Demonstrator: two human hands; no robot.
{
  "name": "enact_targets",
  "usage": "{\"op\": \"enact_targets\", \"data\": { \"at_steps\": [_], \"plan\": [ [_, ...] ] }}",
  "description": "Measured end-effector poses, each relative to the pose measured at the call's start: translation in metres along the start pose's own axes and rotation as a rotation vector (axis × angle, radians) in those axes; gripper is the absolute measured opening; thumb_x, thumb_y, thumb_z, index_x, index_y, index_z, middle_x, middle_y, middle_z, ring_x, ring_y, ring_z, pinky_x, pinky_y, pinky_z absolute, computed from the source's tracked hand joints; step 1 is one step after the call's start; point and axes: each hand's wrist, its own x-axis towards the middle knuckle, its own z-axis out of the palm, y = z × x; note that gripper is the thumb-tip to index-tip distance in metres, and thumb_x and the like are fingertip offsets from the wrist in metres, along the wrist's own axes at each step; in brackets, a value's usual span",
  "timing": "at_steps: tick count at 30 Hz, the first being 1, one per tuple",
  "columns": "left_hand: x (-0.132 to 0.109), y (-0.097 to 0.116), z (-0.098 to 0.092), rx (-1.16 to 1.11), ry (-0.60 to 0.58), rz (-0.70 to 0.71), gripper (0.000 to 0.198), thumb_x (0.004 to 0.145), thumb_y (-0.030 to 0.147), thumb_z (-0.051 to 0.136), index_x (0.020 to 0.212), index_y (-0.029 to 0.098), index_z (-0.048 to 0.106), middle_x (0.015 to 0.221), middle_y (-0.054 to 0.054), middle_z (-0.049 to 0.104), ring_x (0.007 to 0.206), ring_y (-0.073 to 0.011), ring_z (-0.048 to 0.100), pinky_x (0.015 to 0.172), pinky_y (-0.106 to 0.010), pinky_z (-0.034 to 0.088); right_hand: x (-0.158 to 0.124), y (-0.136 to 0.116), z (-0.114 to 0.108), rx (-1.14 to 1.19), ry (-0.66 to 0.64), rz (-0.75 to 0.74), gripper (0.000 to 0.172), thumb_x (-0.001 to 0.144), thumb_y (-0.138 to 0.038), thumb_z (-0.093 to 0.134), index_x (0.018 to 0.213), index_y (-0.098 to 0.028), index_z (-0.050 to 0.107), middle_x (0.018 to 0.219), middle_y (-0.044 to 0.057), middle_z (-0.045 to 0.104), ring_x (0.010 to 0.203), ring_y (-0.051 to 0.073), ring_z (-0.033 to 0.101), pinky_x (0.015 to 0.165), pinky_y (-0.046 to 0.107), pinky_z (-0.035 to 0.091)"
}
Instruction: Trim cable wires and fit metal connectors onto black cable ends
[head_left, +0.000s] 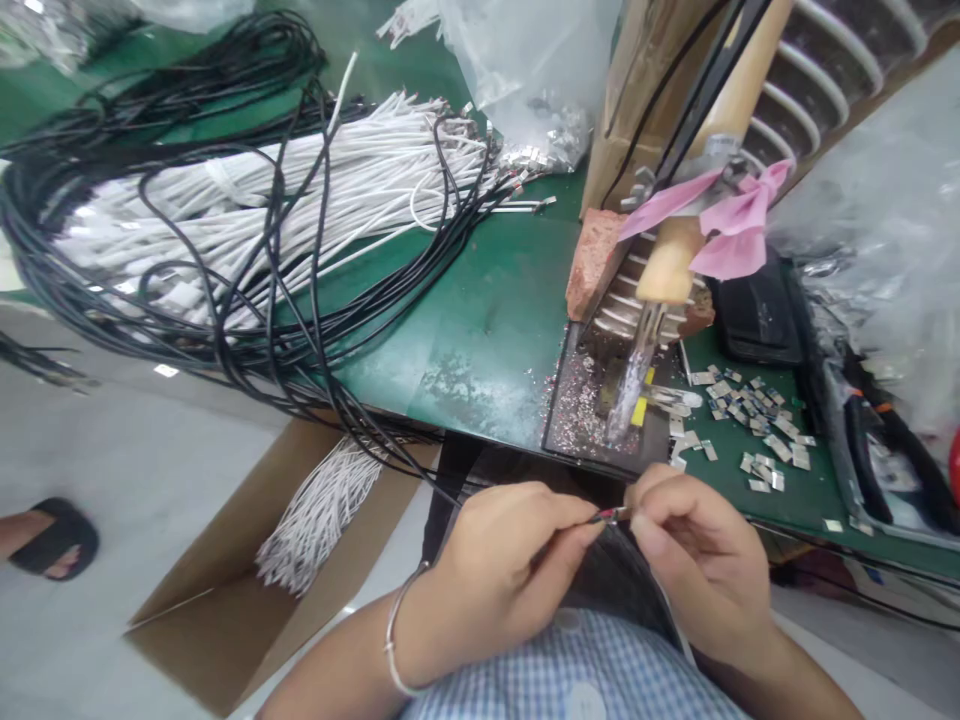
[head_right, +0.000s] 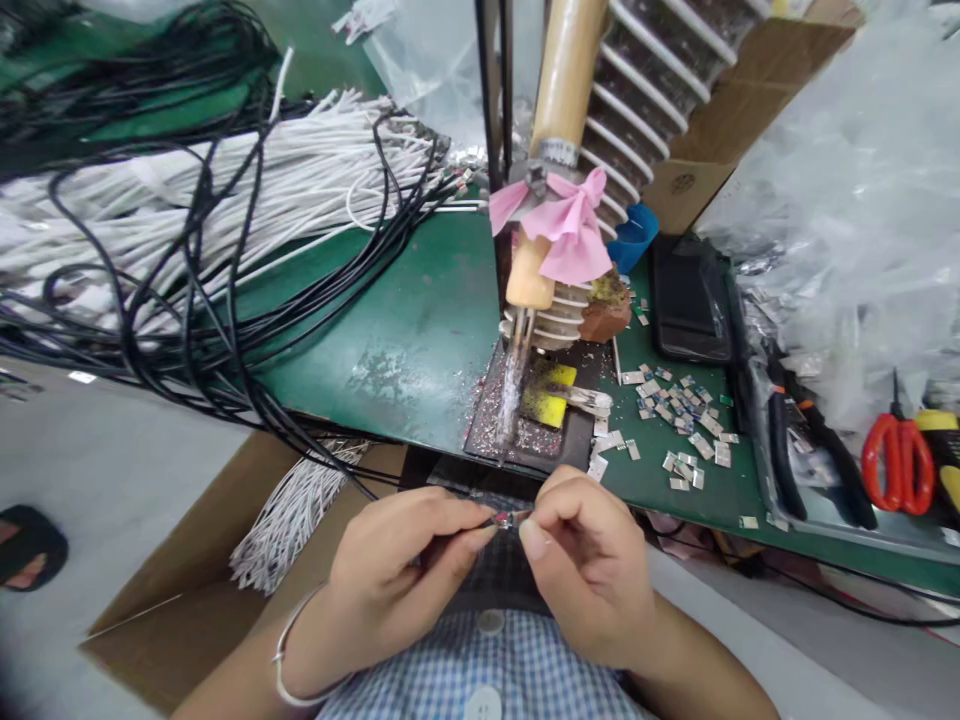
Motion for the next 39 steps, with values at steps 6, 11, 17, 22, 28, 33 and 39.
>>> {"op": "enact_targets", "data": {
  "at_steps": [6, 11, 17, 22, 28, 33, 39],
  "plan": [
    [0.009, -0.001, -0.001, -0.097, 0.057, -0.095, 0.007, 0.085, 0.008, 0.066, 0.089, 0.013, 0.069, 0.077, -0.004, 0.076, 0.064, -0.0112, 0.069, 0.06, -0.018, 0.052, -0.001, 0.007, 0.005, -0.028, 0.067, -0.136, 0.018, 0.088, -0.006, 0.052, 0.096, -0.022, 0.056, 0.076, 0.0, 0.053, 0.067, 0.013, 0.054, 0.059, 0.026, 0.048],
    [0.012, -0.003, -0.001, -0.069, 0.084, -0.099, 0.007, 0.083, 0.008, 0.068, 0.088, 0.012, 0.071, 0.077, -0.004, 0.077, 0.065, -0.0112, 0.07, 0.062, -0.018, 0.053, 0.006, 0.01, 0.007, -0.206, 0.103, -0.251, 0.026, 0.079, 0.003, 0.057, 0.091, -0.02, 0.059, 0.092, 0.003, 0.055, 0.082, 0.015, 0.064, 0.069, 0.03, 0.058],
    [0.021, -0.003, -0.003, -0.032, 0.093, -0.08, 0.007, 0.084, 0.008, 0.068, 0.088, 0.011, 0.072, 0.076, -0.005, 0.076, 0.063, -0.0114, 0.069, 0.061, -0.019, 0.053, 0.014, 0.006, 0.004, -0.406, 0.126, -0.333, 0.026, 0.078, 0.004, 0.061, 0.09, -0.019, 0.062, 0.093, 0.003, 0.061, 0.083, 0.015, 0.064, 0.072, 0.03, 0.058],
    [0.026, -0.005, -0.006, -0.017, 0.078, -0.081, 0.008, 0.083, 0.006, 0.069, 0.088, 0.011, 0.073, 0.074, -0.004, 0.076, 0.061, -0.0102, 0.068, 0.059, -0.018, 0.052, 0.021, 0.002, 0.004, -0.362, 0.127, -0.302, 0.023, 0.079, 0.004, 0.061, 0.087, -0.019, 0.063, 0.091, 0.003, 0.06, 0.083, 0.014, 0.063, 0.071, 0.029, 0.057],
    [0.031, -0.006, -0.009, -0.001, 0.082, -0.073, 0.007, 0.083, 0.007, 0.069, 0.088, 0.01, 0.073, 0.074, -0.004, 0.075, 0.061, -0.0093, 0.066, 0.057, -0.017, 0.05, 0.023, 0.002, 0.004, -0.346, 0.124, -0.31, 0.022, 0.078, 0.005, 0.063, 0.085, -0.016, 0.063, 0.094, 0.003, 0.06, 0.086, 0.013, 0.062, 0.076, 0.028, 0.055],
    [0.033, -0.003, -0.01, 0.006, 0.095, -0.068, 0.007, 0.083, 0.007, 0.07, 0.087, 0.011, 0.073, 0.073, -0.003, 0.075, 0.06, -0.0088, 0.066, 0.055, -0.016, 0.049, 0.024, 0.001, 0.003, -0.38, 0.123, -0.316, 0.022, 0.078, 0.004, 0.064, 0.086, -0.017, 0.064, 0.094, 0.003, 0.06, 0.086, 0.013, 0.062, 0.074, 0.029, 0.055],
    [0.033, -0.004, -0.011, 0.002, 0.085, -0.07, 0.008, 0.083, 0.007, 0.07, 0.089, 0.01, 0.074, 0.071, -0.002, 0.074, 0.058, -0.0087, 0.064, 0.055, -0.017, 0.049, 0.026, -0.001, 0.004, -0.405, 0.116, -0.324, 0.021, 0.078, 0.003, 0.064, 0.085, -0.017, 0.063, 0.094, 0.003, 0.06, 0.085, 0.013, 0.061, 0.074, 0.028, 0.056]
  ]
}}
